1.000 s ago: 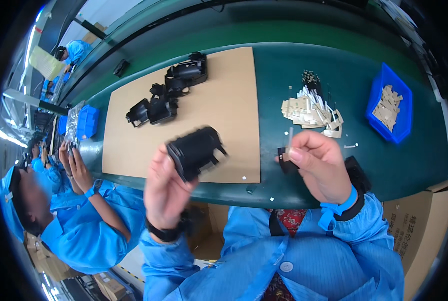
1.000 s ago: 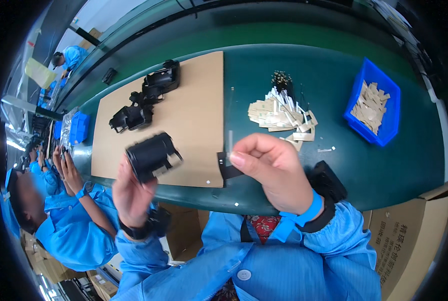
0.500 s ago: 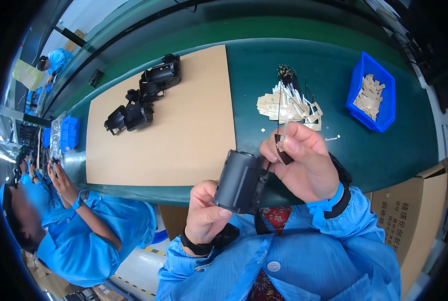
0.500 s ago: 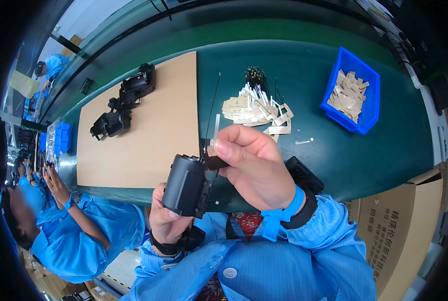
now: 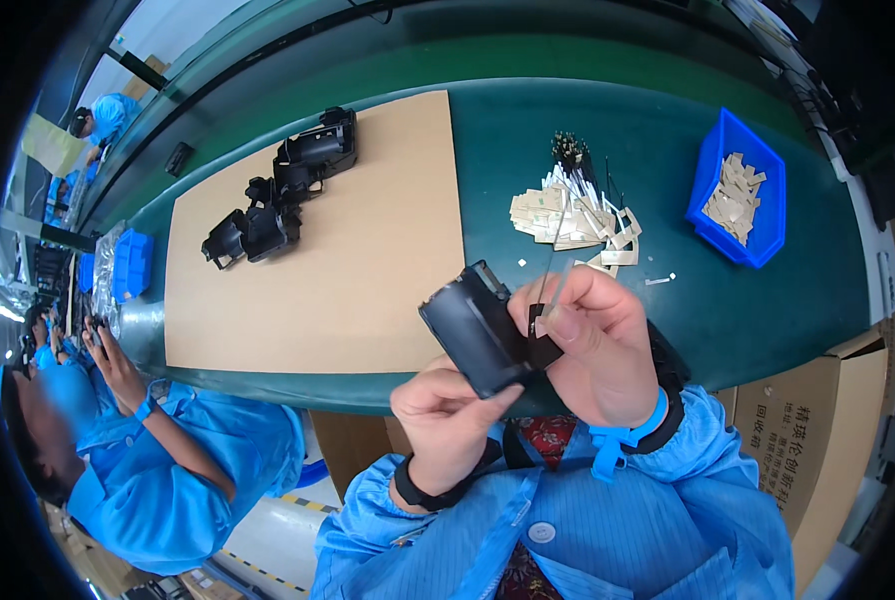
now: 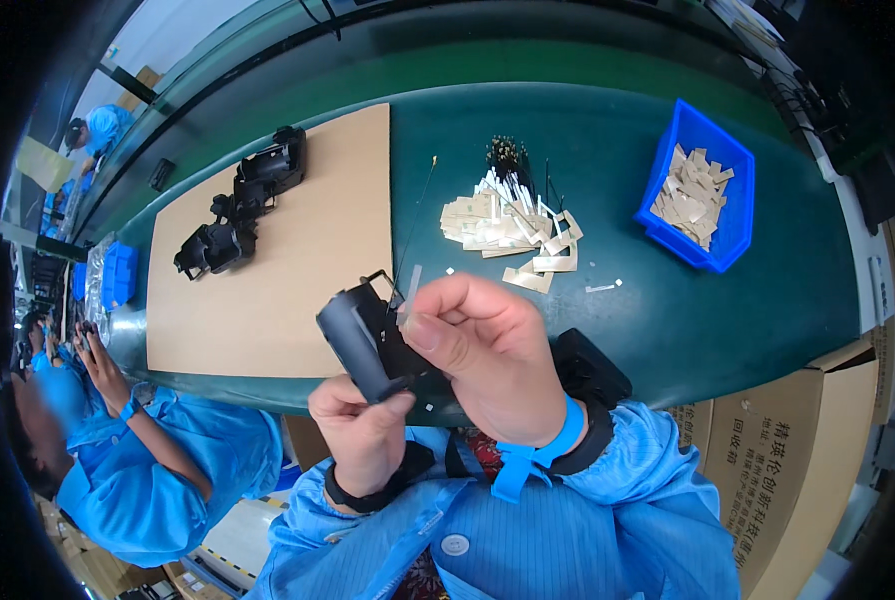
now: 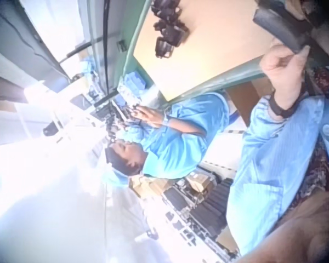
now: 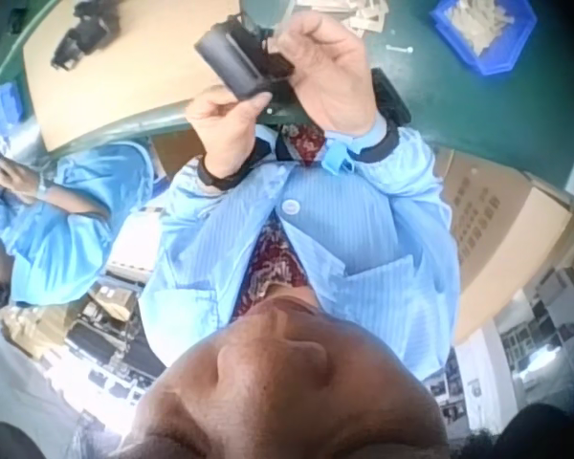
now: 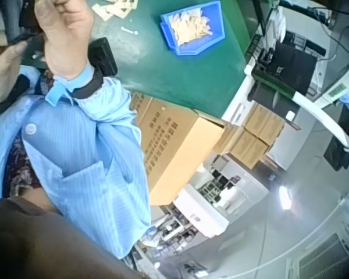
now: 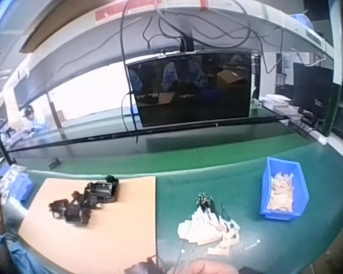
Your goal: Applying adhesive labels to small black plastic components and organizing them into a shipping box.
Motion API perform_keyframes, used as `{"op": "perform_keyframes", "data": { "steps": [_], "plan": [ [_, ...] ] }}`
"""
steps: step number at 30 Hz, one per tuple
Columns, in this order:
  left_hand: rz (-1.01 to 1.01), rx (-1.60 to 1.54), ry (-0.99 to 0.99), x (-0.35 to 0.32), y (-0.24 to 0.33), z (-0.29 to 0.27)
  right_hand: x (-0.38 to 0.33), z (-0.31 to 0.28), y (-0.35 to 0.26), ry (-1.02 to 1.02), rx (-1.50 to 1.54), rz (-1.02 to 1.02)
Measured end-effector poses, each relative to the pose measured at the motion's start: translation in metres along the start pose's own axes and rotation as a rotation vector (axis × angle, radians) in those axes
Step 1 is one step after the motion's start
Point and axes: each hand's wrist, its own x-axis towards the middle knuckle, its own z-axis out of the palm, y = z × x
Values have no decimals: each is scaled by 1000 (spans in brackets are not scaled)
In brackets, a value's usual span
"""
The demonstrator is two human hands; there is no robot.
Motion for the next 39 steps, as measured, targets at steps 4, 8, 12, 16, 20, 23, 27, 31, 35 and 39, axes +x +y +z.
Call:
{"op": "perform_keyframes", "data": {
  "steps": [4, 8, 12, 16, 20, 23, 27, 31, 35, 39],
  "plan": [
    [-400, -61, -213, 1, 5, -9, 1, -8, -16, -154, -198, 9],
    [-573, -599, -165, 13, 23, -9, 3, -17, -35, -333, -273, 168],
    [-587, -401, -252, 23, 36, -20, 3, -12, -40, -434, -354, 349],
    [-705, -146, -358, 20, 44, -14, 4, -13, -39, -429, -468, 366],
    [-513, -22, -125, 13, 34, -1, 5, -7, -31, -272, -910, -72],
    [-361, 75, 15, 11, 27, -1, 3, 1, -28, -190, -1184, -287],
    [-353, 11, -32, 11, 25, -2, -4, 6, -16, -159, -1251, -302],
    [-360, 12, -24, 12, 25, -2, -5, 6, -13, -149, -1288, -307],
    [-364, -9, -10, 14, 27, -1, -6, 7, -12, -149, -1306, -302],
    [-388, -86, 20, 15, 28, 0, -6, 6, -11, -156, -1323, -304]
  ]
}}
